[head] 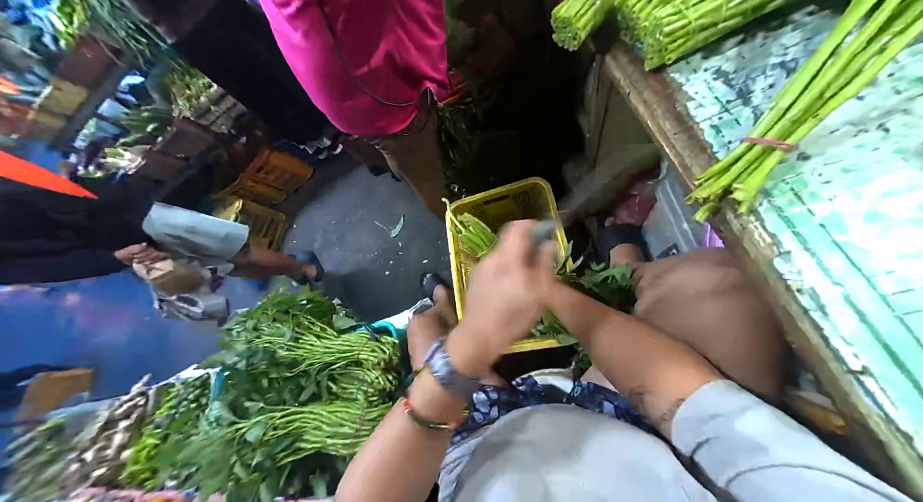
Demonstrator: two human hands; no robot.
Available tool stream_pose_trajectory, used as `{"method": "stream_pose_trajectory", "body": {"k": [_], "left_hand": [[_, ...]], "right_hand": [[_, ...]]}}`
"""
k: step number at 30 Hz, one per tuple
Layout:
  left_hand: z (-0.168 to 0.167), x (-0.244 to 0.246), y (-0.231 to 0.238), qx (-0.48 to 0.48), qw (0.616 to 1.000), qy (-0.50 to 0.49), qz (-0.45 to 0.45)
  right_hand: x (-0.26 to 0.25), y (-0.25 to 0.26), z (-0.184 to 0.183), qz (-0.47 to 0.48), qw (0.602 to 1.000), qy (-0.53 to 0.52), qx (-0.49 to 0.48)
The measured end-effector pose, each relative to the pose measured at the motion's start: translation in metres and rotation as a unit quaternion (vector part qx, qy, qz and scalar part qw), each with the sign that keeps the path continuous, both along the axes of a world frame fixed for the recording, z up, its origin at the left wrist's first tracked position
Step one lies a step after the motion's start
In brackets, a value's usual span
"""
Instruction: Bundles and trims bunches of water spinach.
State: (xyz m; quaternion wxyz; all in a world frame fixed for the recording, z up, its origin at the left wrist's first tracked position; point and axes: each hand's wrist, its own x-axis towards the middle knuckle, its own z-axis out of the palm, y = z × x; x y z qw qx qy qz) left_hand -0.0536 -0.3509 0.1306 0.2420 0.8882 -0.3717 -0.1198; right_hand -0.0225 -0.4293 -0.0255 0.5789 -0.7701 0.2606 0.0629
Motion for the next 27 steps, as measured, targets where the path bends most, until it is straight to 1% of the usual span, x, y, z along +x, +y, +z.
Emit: {"method": "stream_pose_trajectory", "body": {"k": [1,2,3,5,7,9,11,13,15,17,24,27], "left_hand": [[-0.018,0.025,0.026,0.052,0.996,0.002,0.069],[-0.035,0.044,0.050,0.103,0.988,-0.011,0.111],[-0.051,0.056,0.070,0.152,0.980,-0.025,0.127],[-0.074,0.064,0.095,0.246,0.961,-0.039,0.120],[-0.091,0.062,0.105,0.299,0.946,-0.061,0.112],[-0.105,0.062,0.107,0.321,0.937,-0.094,0.102],[-0.117,0.060,0.104,0.316,0.936,-0.135,0.082],[-0.121,0.055,0.096,0.327,0.933,-0.132,0.077],[-0.116,0.050,0.088,0.361,0.924,-0.090,0.084],[-0.112,0.047,0.082,0.379,0.918,-0.071,0.093],[-0.111,0.042,0.075,0.403,0.906,-0.099,0.087],[-0.117,0.045,0.070,0.398,0.910,-0.078,0.082]], "right_hand": [[0.001,-0.003,0.010,0.024,0.999,0.034,-0.034],[0.004,-0.004,0.015,0.042,0.996,0.065,-0.043],[0.006,-0.001,0.017,0.054,0.994,0.089,-0.042],[0.007,0.005,0.015,0.069,0.990,0.117,-0.042],[0.006,0.011,0.014,0.087,0.985,0.138,-0.050],[0.006,0.015,0.010,0.110,0.980,0.154,-0.066],[0.004,0.017,0.004,0.122,0.977,0.159,-0.079],[0.002,0.016,0.002,0.122,0.976,0.165,-0.072],[0.002,0.016,0.002,0.117,0.975,0.176,-0.072],[0.003,0.016,0.002,0.126,0.970,0.191,-0.081],[0.007,0.016,-0.007,0.133,0.963,0.219,-0.084],[0.006,0.013,-0.009,0.136,0.960,0.228,-0.086]]}}
